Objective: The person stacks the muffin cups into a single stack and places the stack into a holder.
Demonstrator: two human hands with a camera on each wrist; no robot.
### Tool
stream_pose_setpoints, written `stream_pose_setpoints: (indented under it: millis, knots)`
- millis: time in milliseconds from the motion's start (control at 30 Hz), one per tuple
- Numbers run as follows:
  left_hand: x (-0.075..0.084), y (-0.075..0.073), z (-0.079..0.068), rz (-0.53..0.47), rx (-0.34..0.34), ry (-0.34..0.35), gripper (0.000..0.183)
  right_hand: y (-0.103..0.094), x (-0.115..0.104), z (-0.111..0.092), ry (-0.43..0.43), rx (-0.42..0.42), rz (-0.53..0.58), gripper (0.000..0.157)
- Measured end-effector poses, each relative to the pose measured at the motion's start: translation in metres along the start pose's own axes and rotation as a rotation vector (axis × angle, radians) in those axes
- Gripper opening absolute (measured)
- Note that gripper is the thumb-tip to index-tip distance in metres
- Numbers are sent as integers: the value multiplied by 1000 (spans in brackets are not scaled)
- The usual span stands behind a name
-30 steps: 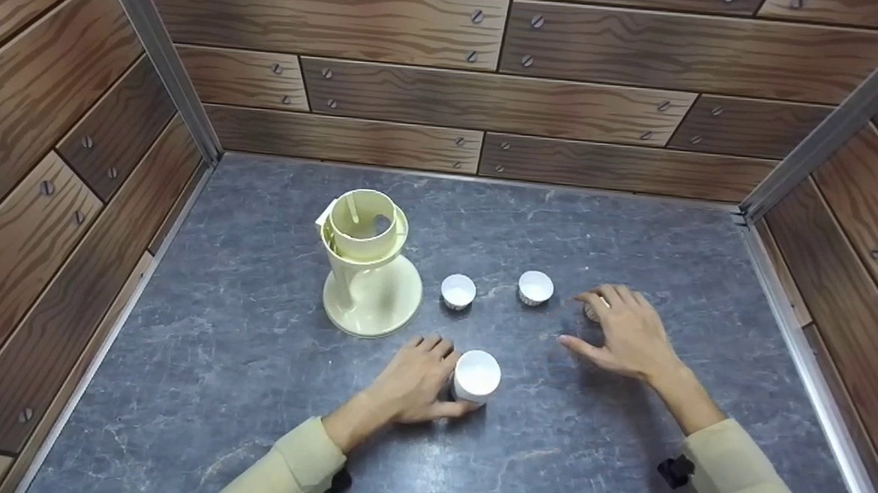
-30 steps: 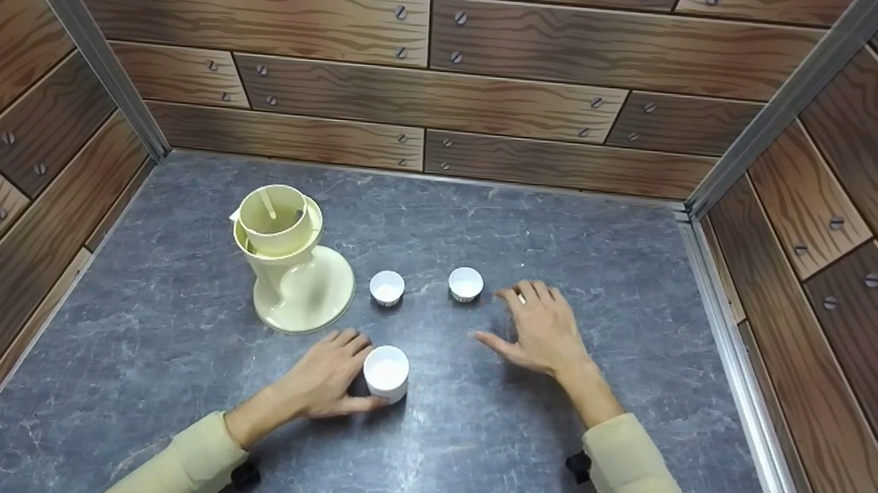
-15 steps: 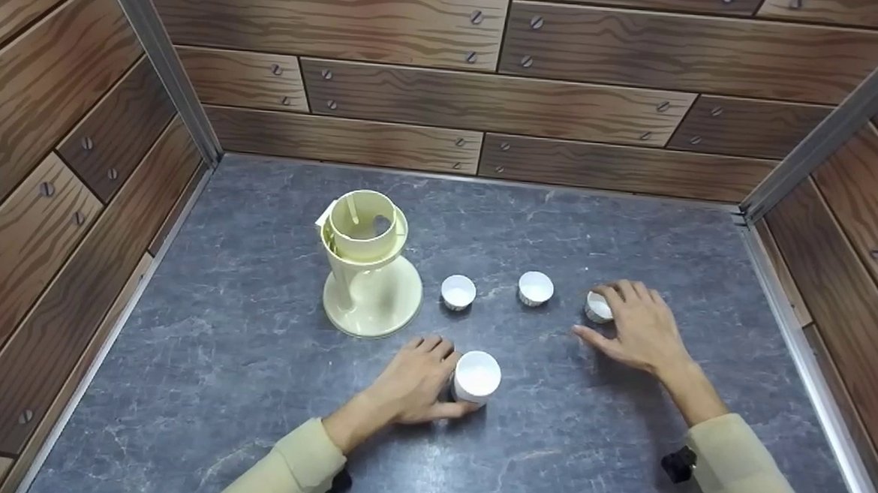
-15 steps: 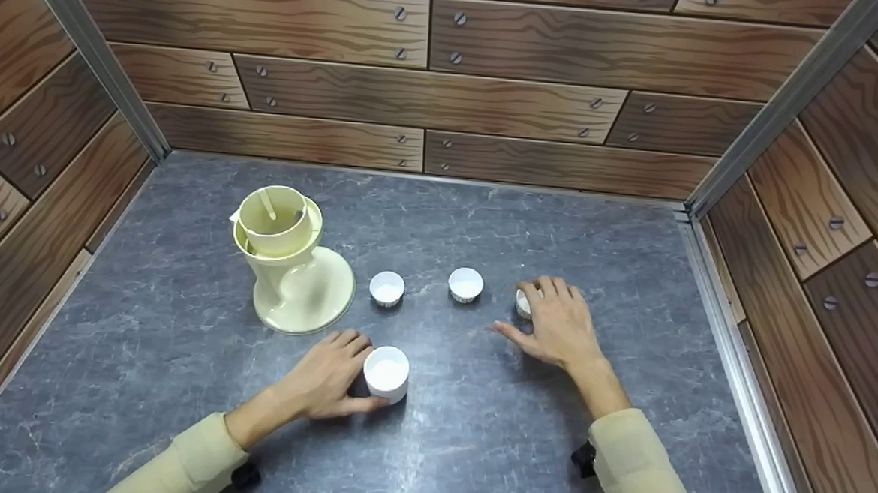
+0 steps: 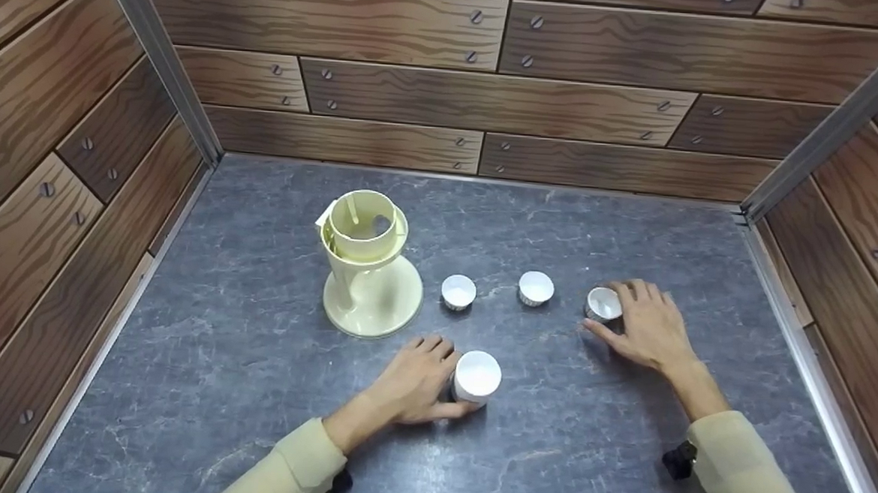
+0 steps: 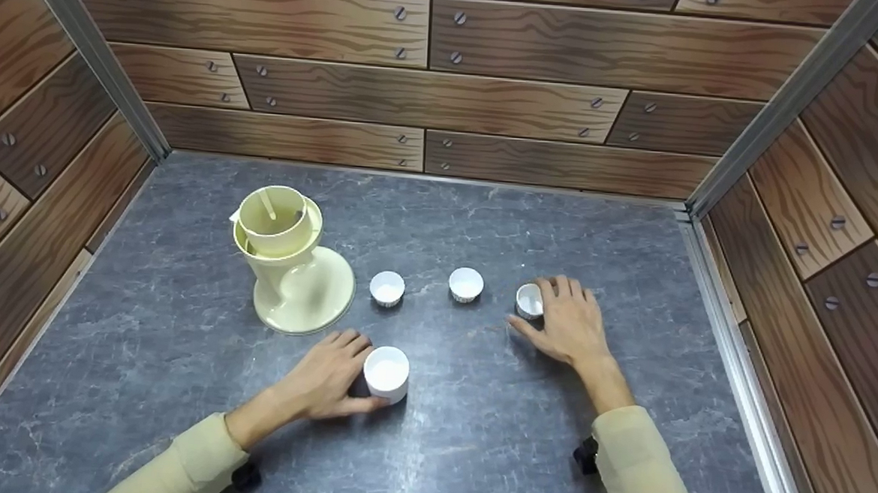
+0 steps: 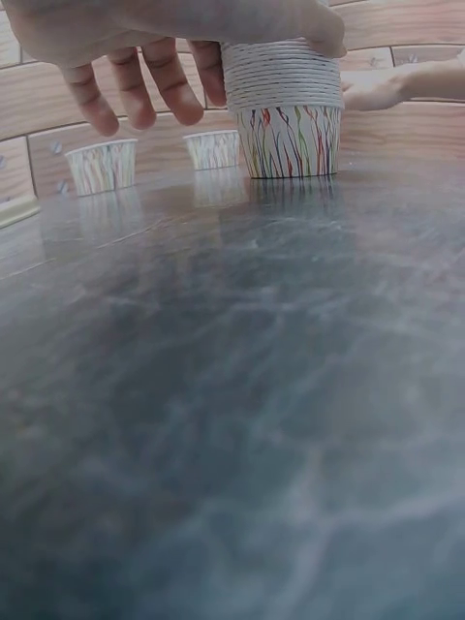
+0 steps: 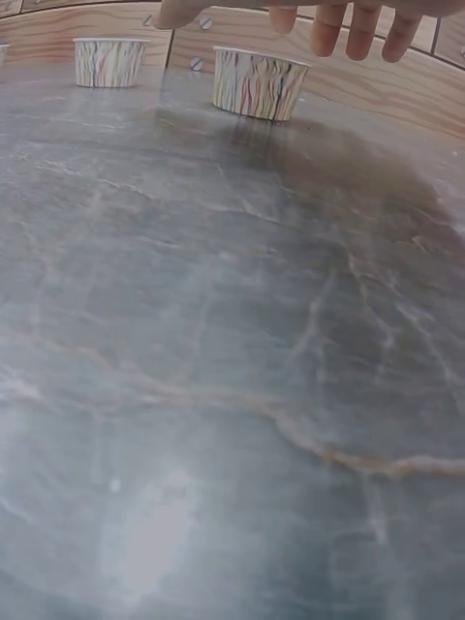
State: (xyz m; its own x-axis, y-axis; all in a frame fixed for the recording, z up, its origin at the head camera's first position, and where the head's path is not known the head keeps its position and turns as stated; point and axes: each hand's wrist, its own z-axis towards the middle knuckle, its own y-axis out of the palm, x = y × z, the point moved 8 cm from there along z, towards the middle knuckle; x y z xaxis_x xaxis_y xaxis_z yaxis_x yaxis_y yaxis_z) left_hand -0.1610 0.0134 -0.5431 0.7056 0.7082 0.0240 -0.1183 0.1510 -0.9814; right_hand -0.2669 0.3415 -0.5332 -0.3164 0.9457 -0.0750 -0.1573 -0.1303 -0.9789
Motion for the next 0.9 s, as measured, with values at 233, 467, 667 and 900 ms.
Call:
stream_pose_setpoints:
  millis: [233, 467, 667, 900]
  knots:
    - [0, 0, 0, -4, 26, -11, 73, 5, 9, -1, 34, -31, 4, 89]
    - [0, 0, 0, -3, 29, -15, 73, 10, 14, -2, 50, -49, 12, 87]
    - [0, -1, 0, 3, 20, -9, 75, 11, 15, 0, 55, -41, 4, 82]
    - [-1, 1, 1, 3, 10, -11, 75, 13, 17, 2, 57, -47, 2, 81]
